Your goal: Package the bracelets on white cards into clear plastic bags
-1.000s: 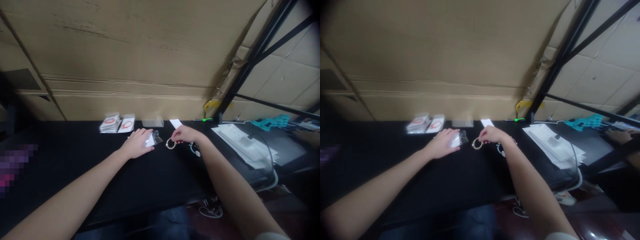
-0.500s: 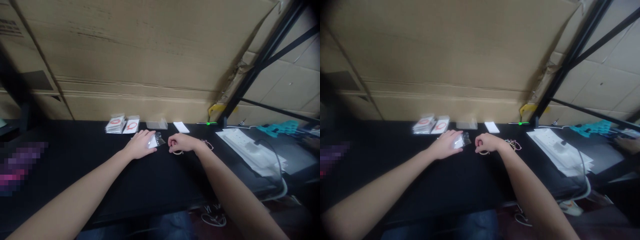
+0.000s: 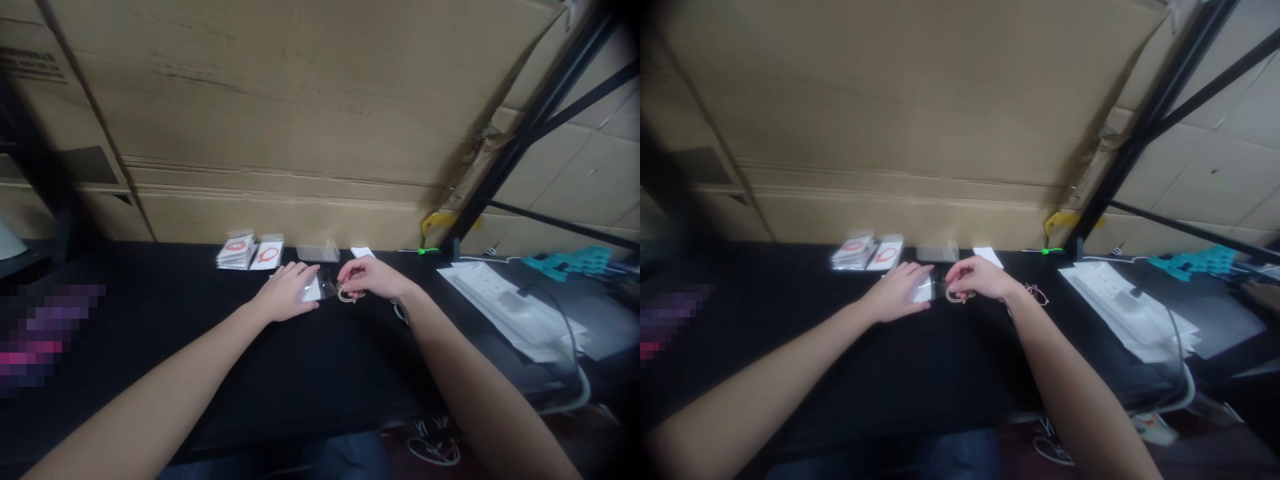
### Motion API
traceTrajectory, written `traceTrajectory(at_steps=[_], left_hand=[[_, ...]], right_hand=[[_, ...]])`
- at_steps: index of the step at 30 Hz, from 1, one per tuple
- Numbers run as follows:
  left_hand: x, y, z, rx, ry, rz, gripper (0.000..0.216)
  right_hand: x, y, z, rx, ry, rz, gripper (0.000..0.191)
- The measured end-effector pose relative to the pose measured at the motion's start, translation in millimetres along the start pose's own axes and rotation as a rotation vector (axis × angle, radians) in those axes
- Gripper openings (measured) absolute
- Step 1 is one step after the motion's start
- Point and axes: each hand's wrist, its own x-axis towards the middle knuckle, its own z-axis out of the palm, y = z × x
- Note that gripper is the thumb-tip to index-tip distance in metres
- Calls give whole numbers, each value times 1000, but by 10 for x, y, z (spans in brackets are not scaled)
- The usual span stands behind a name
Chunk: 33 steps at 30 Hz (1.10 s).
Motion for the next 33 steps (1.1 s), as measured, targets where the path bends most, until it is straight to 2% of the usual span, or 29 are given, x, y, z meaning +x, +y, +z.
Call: traceTrajectory(at_steps=[10,14,17,19,21,23,25,26,28,31,33], left_hand=[[31,114,-47,25,-1,95,73],[30,145,-45,12,-4,78,68],[22,135,-15,-21,17,36,69],[19,107,14,-70,62,-18,72],[22,69,34,-162,143,-91,75],[31,29,34,-289,283,-181,76],[41,0,14,-408,464,-293,76],[45,-8,0,-454,534,-336,76],[50,-4,-23,-504,597,-370,77],[51,40,-26,-469,615,-329,78],[51,84,-6,-430,606,-305,79]], right_hand=[[158,145,170,150,61,82,23],[208,150,262,153,178,33,19],[218,132,278,178,177,-46,19],[205,106,240,211,164,-134,24],[186,79,171,227,241,-279,28],[169,61,93,219,376,-434,28],[154,56,32,181,491,-514,25],[146,56,16,145,525,-517,24],[127,55,25,16,561,-491,23],[105,30,148,-236,562,-458,26],[110,7,280,-315,492,-434,30]])
